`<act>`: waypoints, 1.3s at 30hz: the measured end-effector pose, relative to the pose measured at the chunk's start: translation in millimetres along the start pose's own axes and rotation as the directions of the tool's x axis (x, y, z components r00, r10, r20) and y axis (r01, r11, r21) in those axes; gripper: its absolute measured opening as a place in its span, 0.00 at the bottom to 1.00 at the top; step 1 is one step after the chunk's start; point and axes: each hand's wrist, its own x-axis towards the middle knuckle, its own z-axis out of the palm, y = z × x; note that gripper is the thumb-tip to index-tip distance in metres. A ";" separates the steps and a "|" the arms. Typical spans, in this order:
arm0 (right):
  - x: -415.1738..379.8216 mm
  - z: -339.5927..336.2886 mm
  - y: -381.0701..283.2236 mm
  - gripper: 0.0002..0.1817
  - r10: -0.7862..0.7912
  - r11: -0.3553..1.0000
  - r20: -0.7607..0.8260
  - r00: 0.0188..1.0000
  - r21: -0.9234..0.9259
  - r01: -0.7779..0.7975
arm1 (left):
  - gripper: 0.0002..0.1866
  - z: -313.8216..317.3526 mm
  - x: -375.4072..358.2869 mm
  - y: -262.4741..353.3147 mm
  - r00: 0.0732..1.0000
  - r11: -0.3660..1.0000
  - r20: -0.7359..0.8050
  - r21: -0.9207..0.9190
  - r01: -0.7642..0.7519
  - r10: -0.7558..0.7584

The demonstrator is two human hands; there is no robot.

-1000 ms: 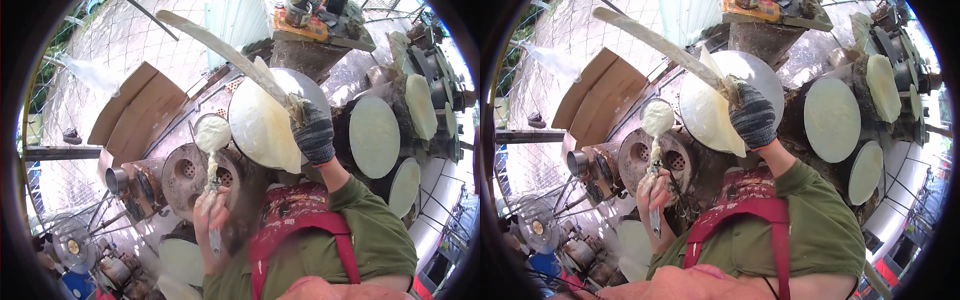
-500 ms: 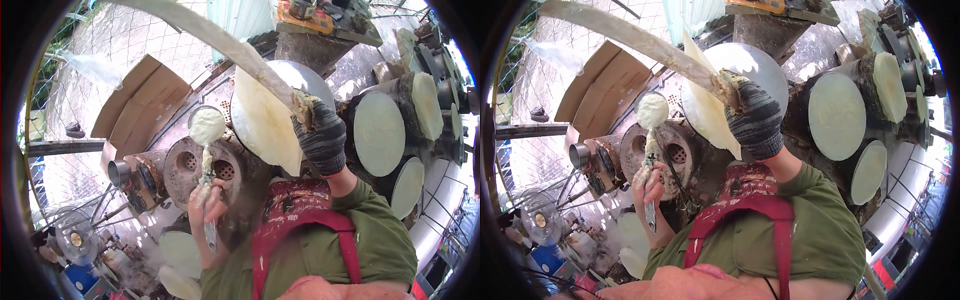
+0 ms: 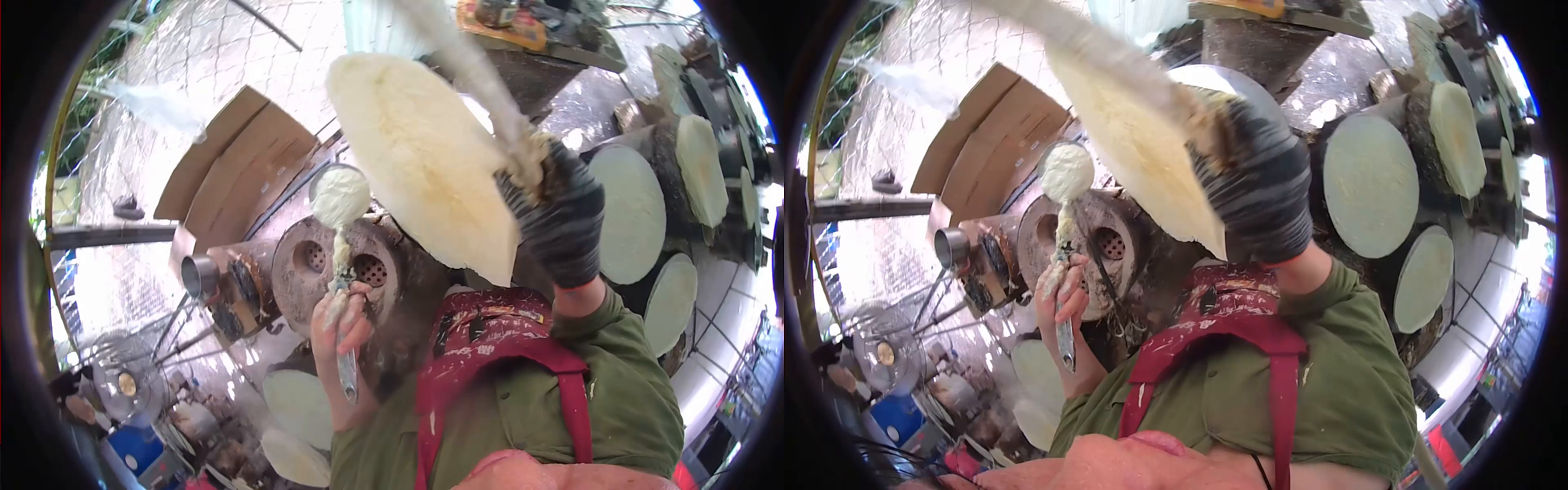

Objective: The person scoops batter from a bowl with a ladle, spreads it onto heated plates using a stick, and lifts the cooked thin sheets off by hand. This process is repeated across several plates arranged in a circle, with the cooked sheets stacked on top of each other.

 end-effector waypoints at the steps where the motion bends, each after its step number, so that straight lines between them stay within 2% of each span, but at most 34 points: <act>1: 11.4 -11.7 1.0 0.19 0.010 1.000 0.018 1.000 0.000 -0.010 | 0.19 2.6 -2.3 1.3 1.000 1.000 -0.007 0.029 -0.002 0.002; 2: 13.5 -23.8 10.6 0.19 0.044 0.998 0.023 0.999 -0.040 -0.043 | 0.19 3.0 0.1 -1.2 1.000 0.998 0.011 0.052 0.018 -0.019; 3: 11.2 -40.5 23.3 0.20 0.083 0.992 0.012 0.997 -0.096 -0.081 | 0.18 -10.7 -0.5 -3.8 0.995 1.000 0.092 -0.003 0.028 -0.028; 4: 10.5 -58.7 36.4 0.20 0.112 0.991 0.002 0.994 -0.079 -0.111 | 0.19 -9.4 0.8 -1.1 0.986 0.976 0.168 0.211 -0.049 0.013; 5: 9.3 -85.8 39.3 0.23 0.205 0.977 0.001 0.979 -0.064 -0.204 | 0.19 11.6 -8.0 -2.5 0.997 0.972 -0.073 0.233 -0.021 0.039; 6: 8.4 -114.3 47.0 0.24 0.278 0.960 0.003 0.961 -0.018 -0.278 | 0.19 18.5 -7.9 -4.1 0.998 0.962 -0.053 0.272 -0.023 0.038; 7: 9.5 -141.6 56.8 0.25 0.347 0.937 0.016 0.938 0.046 -0.348 | 0.19 13.0 -4.9 -6.5 1.000 0.988 -0.008 0.156 -0.007 0.008; 8: 8.2 -170.3 72.0 0.23 0.342 0.939 -0.013 0.940 -0.040 -0.342 | 0.20 7.5 -2.6 -8.7 0.999 0.999 0.037 0.040 0.020 -0.022; 9: 7.2 -203.4 92.5 0.21 0.338 0.934 -0.031 0.941 -0.116 -0.339 | 0.19 9.7 -2.2 -12.0 0.999 0.998 0.047 0.057 0.019 -0.022; 11: 13.1 -278.3 115.6 0.23 0.563 0.824 0.009 0.826 -0.086 -0.561 | 0.18 22.3 0.2 -21.0 0.996 0.995 0.072 -0.082 0.063 -0.057; 12: 10.6 -314.3 163.6 0.25 0.400 0.913 -0.046 0.916 -0.073 -0.402 | 0.19 32.1 4.8 -30.6 0.997 0.996 0.060 -0.067 0.057 -0.053; 13: 15.8 -350.7 172.0 0.26 0.522 0.851 -0.065 0.851 -0.029 -0.524 | 0.20 43.5 5.1 -38.2 0.998 0.997 0.047 -0.057 0.049 -0.046; 14: 17.6 -403.3 222.1 0.26 0.375 0.863 -0.115 0.920 -0.318 -0.391 | 0.21 52.9 3.4 -48.2 0.999 0.998 0.031 -0.047 0.038 -0.036; 16: 35.7 -479.9 225.4 0.27 0.557 0.659 -0.168 0.813 -0.506 -0.556 | 0.19 59.8 6.0 -70.9 0.995 0.992 0.086 -0.109 0.060 -0.051; 17: 42.1 -515.9 243.0 0.27 0.356 0.715 -0.148 0.923 -0.592 -0.371 | 0.18 64.8 7.2 -83.9 0.993 0.988 0.109 -0.139 0.069 -0.054; 18: 53.5 -553.6 264.5 0.26 0.138 0.723 -0.106 0.985 -0.668 -0.173 | 0.18 75.3 6.2 -98.2 0.986 0.980 0.155 -0.179 0.091 -0.063; 19: 67.9 -584.5 280.3 0.24 -0.193 0.432 -0.014 0.981 -0.899 0.072 | 0.18 83.0 7.4 -111.5 0.985 0.976 0.165 -0.201 0.084 -0.051; 21: 89.8 -617.0 281.2 0.21 -0.117 0.452 -0.022 0.993 -0.892 0.033 | 0.18 96.1 6.0 -143.5 0.982 0.967 0.188 -0.244 0.068 -0.021; 23: 87.8 -589.2 260.2 0.14 -0.099 0.216 0.002 0.995 -0.976 0.024 | 0.19 117.1 0.4 -178.3 0.975 0.963 0.224 -0.264 0.055 0.005; 24: 85.2 -594.3 296.7 0.16 -0.119 0.205 0.022 0.993 -0.978 0.046 | 0.19 124.6 -3.0 -194.0 0.970 0.953 0.244 -0.297 0.057 0.018; 25: 72.7 -588.0 327.6 0.15 -0.356 0.337 0.101 0.929 -0.913 0.228 | 0.20 129.9 -7.3 -208.8 0.964 0.942 0.264 -0.330 0.057 0.034; 26: 59.2 -589.6 380.6 0.14 -0.204 0.199 0.140 0.969 -0.963 0.181 | 0.22 129.4 -14.6 -222.9 0.975 0.930 0.205 -0.369 0.000 0.081; 27: 42.4 -573.3 407.9 0.14 -0.360 0.294 0.110 0.926 -0.929 0.225 | 0.22 138.2 -19.1 -236.8 0.974 0.928 0.210 -0.373 -0.001 0.085; 28: 28.4 -557.6 433.6 0.14 -0.312 0.221 0.103 0.944 -0.959 0.178 | 0.22 147.1 -24.4 -248.8 0.973 0.927 0.214 -0.376 0.001 0.085; 29: 15.5 -547.7 450.4 0.16 -0.165 0.206 0.087 0.982 -0.971 0.120 | 0.22 157.2 -29.7 -261.1 0.972 0.925 0.220 -0.380 0.003 0.087; 30: 4.9 -539.3 464.1 0.16 -0.056 0.097 0.075 0.996 -0.992 0.080 | 0.22 167.6 -36.3 -272.3 0.977 0.926 0.185 -0.377 -0.027 0.104; 33: -17.8 -529.1 528.0 0.18 0.018 0.168 0.065 0.998 -0.984 0.062 | 0.22 181.9 -56.4 -298.4 0.982 0.918 0.115 -0.385 -0.093 0.147; 34: -22.3 -528.7 536.6 0.18 0.029 0.225 0.049 0.998 -0.974 0.041 | 0.22 176.1 -65.8 -299.6 0.988 0.940 0.076 -0.325 -0.103 0.135; 36: -29.1 -521.7 536.2 0.18 0.059 0.337 0.037 0.998 -0.941 0.015 | 0.23 187.6 -74.4 -315.0 0.985 0.919 0.071 -0.375 -0.118 0.156; 37: -33.3 -521.6 548.2 0.18 0.001 0.422 0.006 1.000 -0.907 0.005 | 0.23 189.3 -86.2 -324.6 0.981 0.901 0.058 -0.408 -0.144 0.183; 38: -38.8 -524.2 571.9 0.18 -0.060 0.516 -0.017 0.998 -0.857 0.016 | 0.24 158.7 -95.9 -325.8 0.962 0.949 0.044 -0.182 -0.258 0.270; 39: -44.8 -530.8 621.1 0.20 -0.054 0.535 -0.028 0.998 -0.845 0.005 | 0.26 177.2 -92.3 -339.8 0.953 0.871 0.132 -0.455 -0.187 0.274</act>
